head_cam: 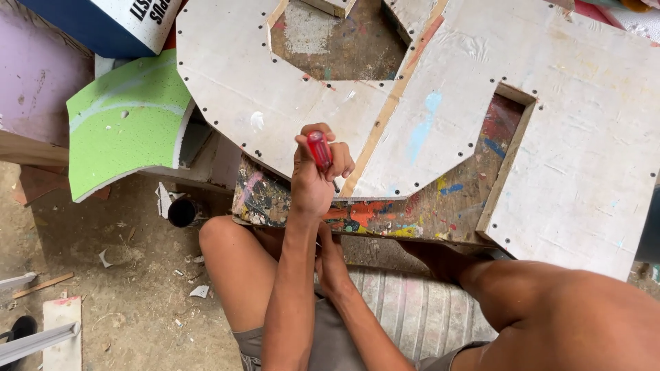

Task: A person uses a small screwdriver to poke holes into a large, white-painted wooden sign in a workshop environment.

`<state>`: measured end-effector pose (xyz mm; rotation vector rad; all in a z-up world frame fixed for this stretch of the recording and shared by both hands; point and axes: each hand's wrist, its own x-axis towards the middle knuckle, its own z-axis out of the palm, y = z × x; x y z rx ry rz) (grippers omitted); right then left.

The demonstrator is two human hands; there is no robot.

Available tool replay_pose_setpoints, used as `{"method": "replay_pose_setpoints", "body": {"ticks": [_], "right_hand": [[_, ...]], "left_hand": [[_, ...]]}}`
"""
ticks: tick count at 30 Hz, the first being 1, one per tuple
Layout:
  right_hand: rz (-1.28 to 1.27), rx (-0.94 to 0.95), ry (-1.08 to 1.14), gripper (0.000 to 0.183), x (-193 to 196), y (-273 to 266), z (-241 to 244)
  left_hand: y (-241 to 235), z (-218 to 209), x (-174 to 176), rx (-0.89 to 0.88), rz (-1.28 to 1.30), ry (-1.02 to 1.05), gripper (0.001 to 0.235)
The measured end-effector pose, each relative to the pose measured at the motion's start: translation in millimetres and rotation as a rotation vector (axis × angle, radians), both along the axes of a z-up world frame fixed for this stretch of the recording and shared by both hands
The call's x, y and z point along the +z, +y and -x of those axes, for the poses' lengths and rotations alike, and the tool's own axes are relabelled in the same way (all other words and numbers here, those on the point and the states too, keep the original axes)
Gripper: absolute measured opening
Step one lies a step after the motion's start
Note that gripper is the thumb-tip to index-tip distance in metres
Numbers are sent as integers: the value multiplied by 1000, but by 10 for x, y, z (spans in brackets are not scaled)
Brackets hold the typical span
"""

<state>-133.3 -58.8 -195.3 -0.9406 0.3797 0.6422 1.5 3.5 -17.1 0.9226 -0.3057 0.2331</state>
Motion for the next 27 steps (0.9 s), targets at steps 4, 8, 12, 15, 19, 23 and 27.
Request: {"method": "replay_pose_setpoints", "body": {"ticks": [4,8,12,15,19,23,27], "right_hand": [[28,2,-3,68,317,50,30],[117,-121,65,38,1385,76,-140],[255,-172,94,42,1272,110,-72],[278,-152,121,40,1135,139,-123],[234,-81,122,39,439,94,60],[140,-57,67,70,-43,117,97],[200,-50,149,84,188,75,38]], "left_hand": [[44,-30,-181,-37,-9,-90,48],[31,70,337,-49,-9,-88,42],[7,81,268,-36,-3,5,51],[33,23,320,-46,-48,36,50],[-8,-64,-88,-96,63,-61,48],[26,-27,-57,-95,65,-117,43],[-4,-42,-109,-76,-1,-69,44]]}}
